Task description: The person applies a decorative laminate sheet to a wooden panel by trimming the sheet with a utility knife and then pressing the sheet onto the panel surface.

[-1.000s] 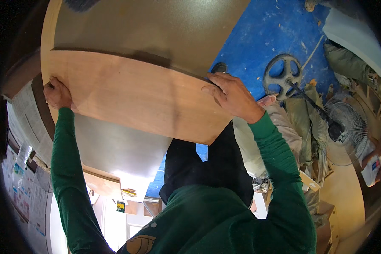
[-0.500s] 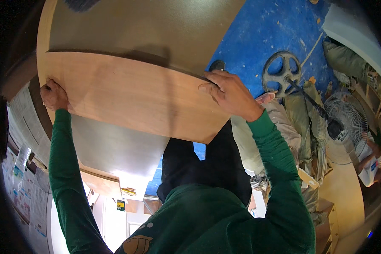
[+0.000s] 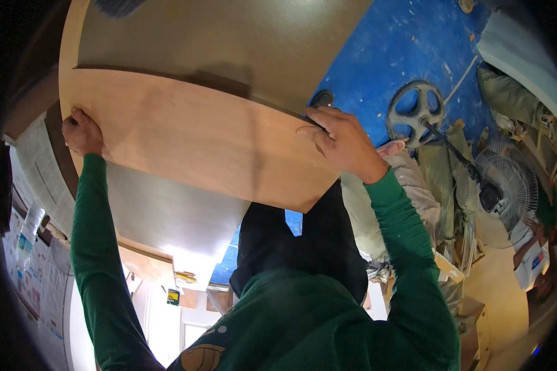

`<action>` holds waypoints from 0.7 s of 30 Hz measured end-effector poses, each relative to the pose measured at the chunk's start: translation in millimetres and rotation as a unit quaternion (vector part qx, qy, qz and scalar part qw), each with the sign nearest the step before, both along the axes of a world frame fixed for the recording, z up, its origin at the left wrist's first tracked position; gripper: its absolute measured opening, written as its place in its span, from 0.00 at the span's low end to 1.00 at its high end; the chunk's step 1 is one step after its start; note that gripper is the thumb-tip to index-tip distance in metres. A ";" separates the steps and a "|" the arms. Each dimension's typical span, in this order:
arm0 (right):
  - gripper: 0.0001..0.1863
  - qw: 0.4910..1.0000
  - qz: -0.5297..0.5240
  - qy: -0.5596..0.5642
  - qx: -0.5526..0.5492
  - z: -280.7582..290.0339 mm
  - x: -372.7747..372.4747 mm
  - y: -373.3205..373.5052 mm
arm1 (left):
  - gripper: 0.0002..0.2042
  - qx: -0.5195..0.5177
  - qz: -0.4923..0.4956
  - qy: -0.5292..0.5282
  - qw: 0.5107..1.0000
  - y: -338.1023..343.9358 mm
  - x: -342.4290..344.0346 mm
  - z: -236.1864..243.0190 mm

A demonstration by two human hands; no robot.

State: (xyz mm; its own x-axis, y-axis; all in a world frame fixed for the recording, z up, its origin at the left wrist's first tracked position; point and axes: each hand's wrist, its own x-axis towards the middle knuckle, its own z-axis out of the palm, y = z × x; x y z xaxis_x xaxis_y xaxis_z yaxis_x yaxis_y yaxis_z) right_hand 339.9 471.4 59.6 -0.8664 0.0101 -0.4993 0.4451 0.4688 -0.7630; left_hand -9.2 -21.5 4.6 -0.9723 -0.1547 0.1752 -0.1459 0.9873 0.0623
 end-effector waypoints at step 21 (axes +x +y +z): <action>0.23 1.000 0.001 0.017 -0.014 0.0 -5.1 1.3 | 0.32 0.003 -0.020 0.003 1.000 -1.5 1.1 -0.5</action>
